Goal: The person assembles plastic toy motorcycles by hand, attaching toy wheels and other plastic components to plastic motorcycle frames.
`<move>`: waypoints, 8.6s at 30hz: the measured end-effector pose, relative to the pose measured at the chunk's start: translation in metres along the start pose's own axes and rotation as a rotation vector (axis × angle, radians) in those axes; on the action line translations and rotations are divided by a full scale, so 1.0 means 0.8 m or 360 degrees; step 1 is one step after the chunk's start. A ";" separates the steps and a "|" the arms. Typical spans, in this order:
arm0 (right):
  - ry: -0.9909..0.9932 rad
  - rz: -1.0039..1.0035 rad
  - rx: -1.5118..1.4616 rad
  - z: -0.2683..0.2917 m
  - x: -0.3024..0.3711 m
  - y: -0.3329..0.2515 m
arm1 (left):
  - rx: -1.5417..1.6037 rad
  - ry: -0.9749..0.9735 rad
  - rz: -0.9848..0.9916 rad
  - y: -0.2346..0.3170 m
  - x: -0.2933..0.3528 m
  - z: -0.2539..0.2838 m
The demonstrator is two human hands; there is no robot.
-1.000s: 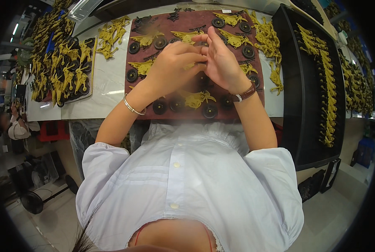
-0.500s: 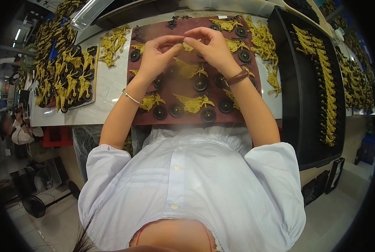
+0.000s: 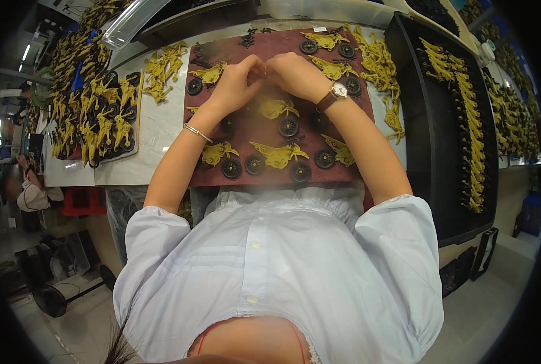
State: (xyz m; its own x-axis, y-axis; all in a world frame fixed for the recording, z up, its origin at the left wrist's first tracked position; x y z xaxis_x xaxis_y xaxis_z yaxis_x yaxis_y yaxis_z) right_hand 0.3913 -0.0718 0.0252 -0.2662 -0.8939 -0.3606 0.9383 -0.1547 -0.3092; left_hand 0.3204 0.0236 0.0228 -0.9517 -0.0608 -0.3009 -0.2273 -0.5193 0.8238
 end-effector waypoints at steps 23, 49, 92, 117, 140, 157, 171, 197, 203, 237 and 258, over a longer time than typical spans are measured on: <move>-0.0025 0.0048 0.0205 -0.011 -0.003 -0.017 | -0.0476 -0.0208 -0.0336 0.000 0.004 0.007; 0.0395 -0.0719 -0.2175 0.061 0.044 0.054 | 0.1067 0.0299 0.0142 0.039 -0.065 -0.037; 0.0237 -0.0534 0.0416 0.078 -0.042 0.133 | -0.1122 0.0101 0.0003 -0.091 -0.143 0.030; 0.0102 -0.0958 -0.1596 0.060 -0.044 0.126 | -0.0263 0.0106 -0.0105 -0.015 -0.104 0.061; 0.0182 -0.0387 0.0191 0.090 0.103 0.068 | -0.0389 -0.0241 -0.0433 0.067 -0.089 -0.112; 0.0227 -0.0482 0.0168 0.071 0.125 0.078 | -0.0629 -0.0456 -0.0446 0.039 -0.074 -0.130; 0.0378 -0.1032 -0.0390 0.119 0.216 -0.001 | -0.0111 -0.0561 -0.0697 0.114 -0.009 -0.134; 0.0404 -0.0726 -0.0337 0.124 0.207 -0.034 | 0.0847 -0.0816 0.0368 0.093 -0.007 -0.143; 0.0288 -0.0698 -0.0134 0.088 0.208 -0.011 | -0.0116 -0.0899 -0.0722 0.099 -0.004 -0.154; 0.0466 -0.0806 0.0202 0.127 0.219 -0.023 | -0.1060 -0.0120 -0.0170 -0.041 -0.080 0.026; 0.0335 -0.0729 -0.0107 0.116 0.270 -0.077 | 0.0357 -0.0401 -0.0283 0.146 0.078 -0.167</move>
State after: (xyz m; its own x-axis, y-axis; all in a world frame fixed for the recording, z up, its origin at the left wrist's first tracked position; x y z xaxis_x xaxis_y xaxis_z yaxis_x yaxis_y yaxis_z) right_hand 0.2962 -0.2944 0.0484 -0.6923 -0.6354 -0.3421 0.7004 -0.4775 -0.5305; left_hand 0.2617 -0.1549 0.0360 -0.9080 0.2396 -0.3438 -0.4062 -0.3019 0.8624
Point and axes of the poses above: each hand's wrist, its own x-axis away from the middle knuckle, its own z-axis out of the back of the hand, y = z × x, the point moved 7 cm from there along -x, towards the middle knuckle, and after that the axes turned 12 degrees about x, right-handed, at the moved point
